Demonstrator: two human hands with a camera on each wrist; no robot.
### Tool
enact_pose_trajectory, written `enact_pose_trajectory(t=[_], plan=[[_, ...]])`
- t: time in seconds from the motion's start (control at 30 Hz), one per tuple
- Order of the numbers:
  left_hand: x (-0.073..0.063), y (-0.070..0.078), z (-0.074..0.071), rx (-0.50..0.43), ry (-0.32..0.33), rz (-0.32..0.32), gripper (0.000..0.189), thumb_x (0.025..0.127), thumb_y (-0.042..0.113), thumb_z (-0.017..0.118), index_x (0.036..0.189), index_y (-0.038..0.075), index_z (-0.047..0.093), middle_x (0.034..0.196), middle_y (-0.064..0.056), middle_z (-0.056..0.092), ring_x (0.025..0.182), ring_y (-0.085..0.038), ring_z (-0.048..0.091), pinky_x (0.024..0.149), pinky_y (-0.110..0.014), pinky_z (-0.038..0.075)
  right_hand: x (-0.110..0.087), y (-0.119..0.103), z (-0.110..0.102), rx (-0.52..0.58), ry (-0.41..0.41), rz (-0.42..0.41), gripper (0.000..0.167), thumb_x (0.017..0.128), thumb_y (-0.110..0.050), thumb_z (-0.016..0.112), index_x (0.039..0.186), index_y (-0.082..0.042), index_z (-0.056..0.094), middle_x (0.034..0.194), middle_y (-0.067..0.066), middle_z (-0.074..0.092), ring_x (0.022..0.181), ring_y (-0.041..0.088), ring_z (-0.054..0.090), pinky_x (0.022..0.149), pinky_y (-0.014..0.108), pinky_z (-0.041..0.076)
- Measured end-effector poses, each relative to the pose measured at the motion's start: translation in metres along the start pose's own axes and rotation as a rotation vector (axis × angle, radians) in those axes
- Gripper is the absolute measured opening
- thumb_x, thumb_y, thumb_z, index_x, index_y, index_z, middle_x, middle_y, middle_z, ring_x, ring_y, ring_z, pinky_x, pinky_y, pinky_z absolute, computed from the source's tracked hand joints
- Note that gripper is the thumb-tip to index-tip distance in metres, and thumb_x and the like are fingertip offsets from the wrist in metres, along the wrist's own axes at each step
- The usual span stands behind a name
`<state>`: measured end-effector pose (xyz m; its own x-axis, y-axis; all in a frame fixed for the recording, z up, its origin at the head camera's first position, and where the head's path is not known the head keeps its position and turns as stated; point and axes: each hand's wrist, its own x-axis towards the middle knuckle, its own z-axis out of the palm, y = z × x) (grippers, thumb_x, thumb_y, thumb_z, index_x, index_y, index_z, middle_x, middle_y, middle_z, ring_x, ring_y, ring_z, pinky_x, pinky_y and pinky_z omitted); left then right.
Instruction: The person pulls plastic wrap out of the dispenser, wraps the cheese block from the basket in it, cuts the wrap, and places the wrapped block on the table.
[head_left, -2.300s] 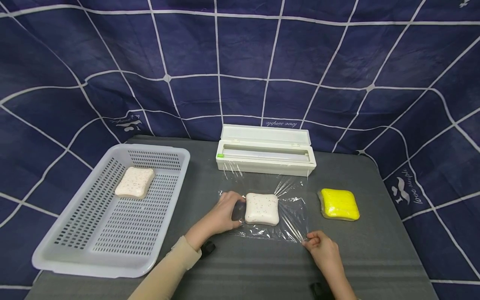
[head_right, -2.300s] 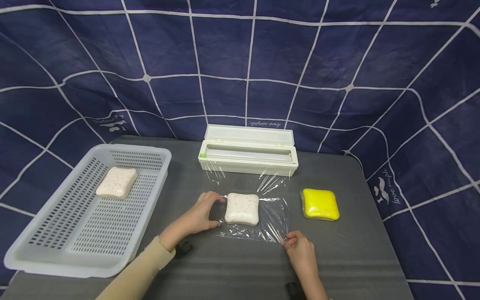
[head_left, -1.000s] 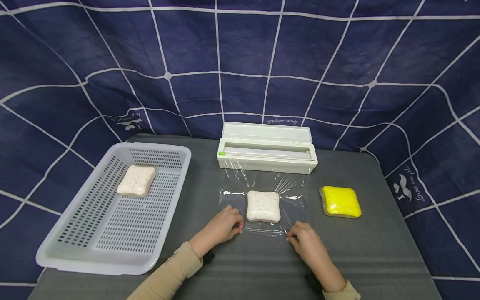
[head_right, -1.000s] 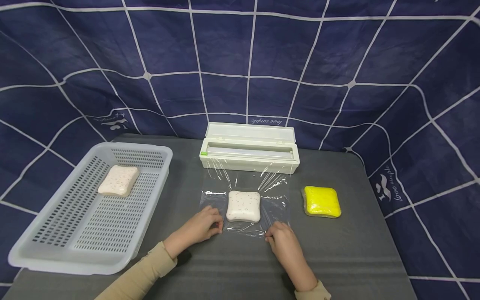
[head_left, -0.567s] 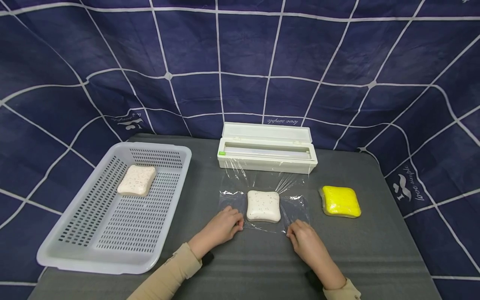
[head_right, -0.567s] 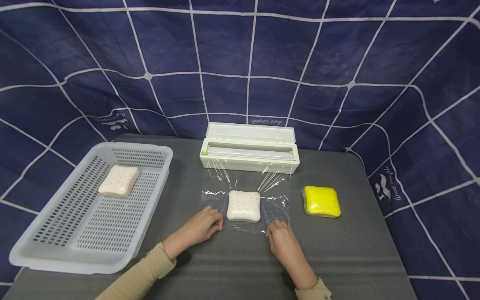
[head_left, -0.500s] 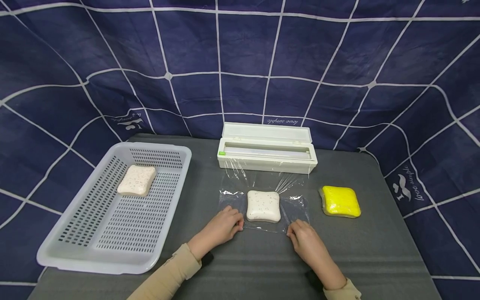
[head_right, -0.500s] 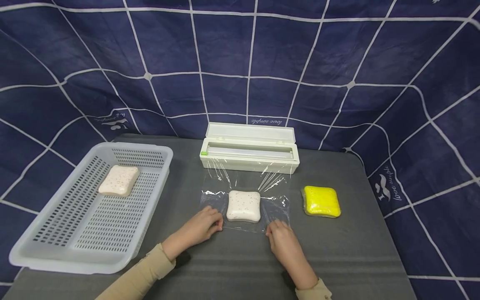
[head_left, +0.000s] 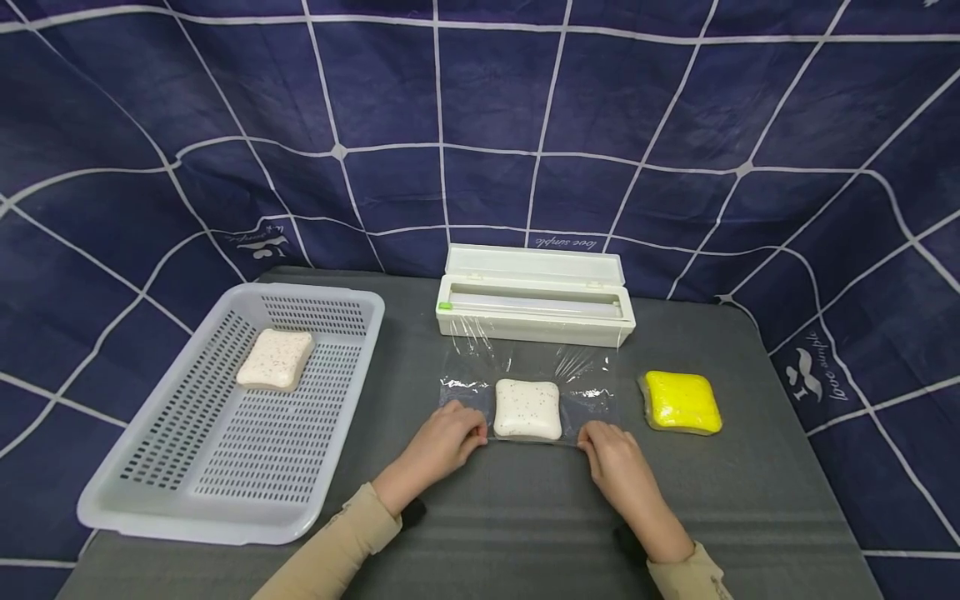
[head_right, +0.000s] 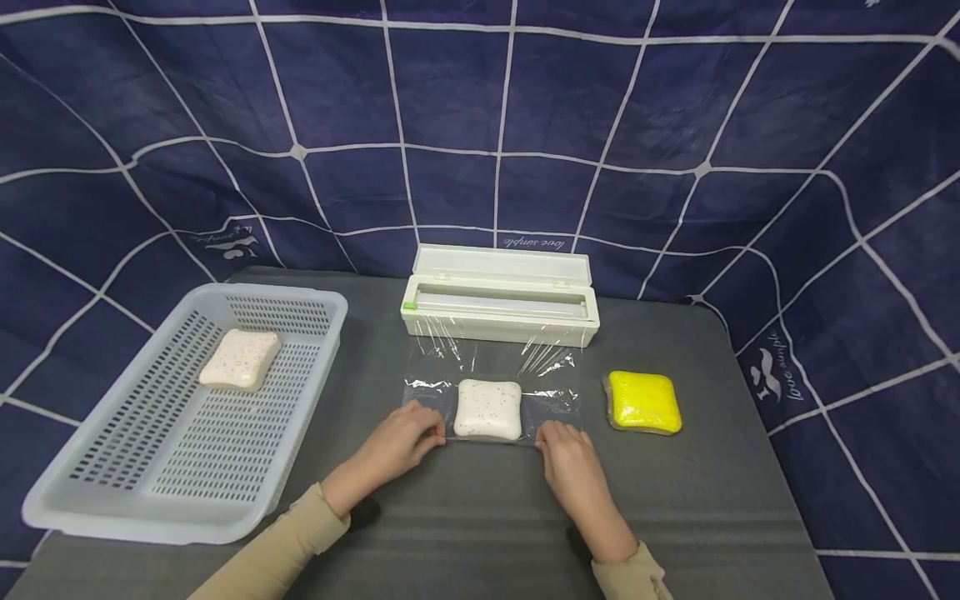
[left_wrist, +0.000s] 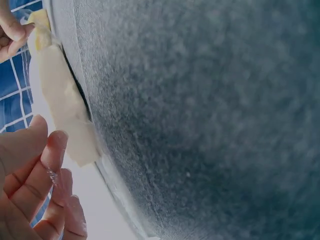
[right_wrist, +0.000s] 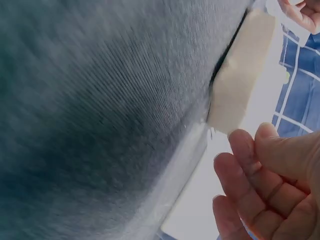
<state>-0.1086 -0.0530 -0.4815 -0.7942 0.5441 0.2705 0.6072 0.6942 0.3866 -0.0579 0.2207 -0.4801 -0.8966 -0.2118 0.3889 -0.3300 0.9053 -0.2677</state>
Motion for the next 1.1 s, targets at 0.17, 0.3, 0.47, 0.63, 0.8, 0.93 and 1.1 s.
enact_pose_trajectory(t=[0.17,0.3,0.47,0.63,0.8,0.93,1.1], plan=[[0.007,-0.001,-0.001,-0.001,0.0,-0.039,0.019,0.084,0.02,0.077,0.076,0.022,0.061,0.069,0.011,0.056,0.071,-0.008,0.044,0.066,-0.025,0.039,0.012,0.004,0.003,0.006,-0.024,0.037,0.02,0.081,0.001,0.076,0.08,-0.008,0.058,0.068,0.0,0.055,0.062,0.015,0.049,0.06,0.032,0.039],[0.013,-0.004,0.0,0.004,0.009,-0.048,0.018,0.084,0.021,0.077,0.075,0.021,0.061,0.068,0.01,0.057,0.071,-0.01,0.045,0.066,-0.027,0.039,0.021,0.006,0.006,0.013,-0.081,0.066,0.019,0.083,0.002,0.073,0.079,-0.008,0.057,0.068,0.001,0.054,0.062,0.017,0.05,0.06,0.034,0.039],[0.018,-0.008,0.003,0.025,-0.007,-0.069,0.019,0.085,0.021,0.076,0.076,0.021,0.06,0.067,0.011,0.057,0.069,-0.009,0.044,0.064,-0.025,0.036,0.029,0.007,0.009,0.02,-0.147,0.086,0.019,0.084,0.0,0.072,0.079,-0.009,0.057,0.069,0.001,0.057,0.065,0.019,0.055,0.063,0.038,0.043],[0.023,-0.009,0.007,0.057,-0.035,-0.08,0.018,0.087,0.021,0.075,0.077,0.02,0.06,0.069,0.01,0.058,0.07,-0.01,0.043,0.066,-0.026,0.035,0.034,0.007,0.013,0.013,-0.165,0.08,0.019,0.084,-0.001,0.074,0.079,-0.01,0.057,0.071,0.001,0.057,0.069,0.02,0.055,0.066,0.038,0.041],[0.029,-0.009,0.011,0.1,-0.019,-0.071,0.019,0.087,0.019,0.075,0.077,0.019,0.059,0.072,0.007,0.059,0.073,-0.013,0.045,0.066,-0.028,0.033,0.037,0.007,0.02,-0.006,-0.13,0.048,0.02,0.082,-0.001,0.075,0.078,-0.01,0.057,0.073,0.001,0.056,0.071,0.021,0.053,0.065,0.035,0.036],[0.032,-0.007,0.015,0.126,-0.013,-0.083,0.02,0.087,0.017,0.075,0.077,0.02,0.058,0.074,0.007,0.06,0.076,-0.015,0.048,0.068,-0.03,0.033,0.038,0.005,0.026,-0.016,-0.07,0.015,0.022,0.079,-0.001,0.077,0.077,-0.009,0.056,0.071,0.002,0.055,0.068,0.021,0.051,0.065,0.036,0.037],[0.034,-0.005,0.019,0.156,0.012,-0.101,0.02,0.086,0.017,0.075,0.076,0.019,0.057,0.071,0.007,0.056,0.075,-0.015,0.047,0.07,-0.032,0.033,0.037,0.003,0.033,-0.021,-0.013,0.01,0.023,0.077,0.001,0.077,0.077,-0.008,0.056,0.071,0.004,0.056,0.068,0.022,0.053,0.066,0.039,0.038]])
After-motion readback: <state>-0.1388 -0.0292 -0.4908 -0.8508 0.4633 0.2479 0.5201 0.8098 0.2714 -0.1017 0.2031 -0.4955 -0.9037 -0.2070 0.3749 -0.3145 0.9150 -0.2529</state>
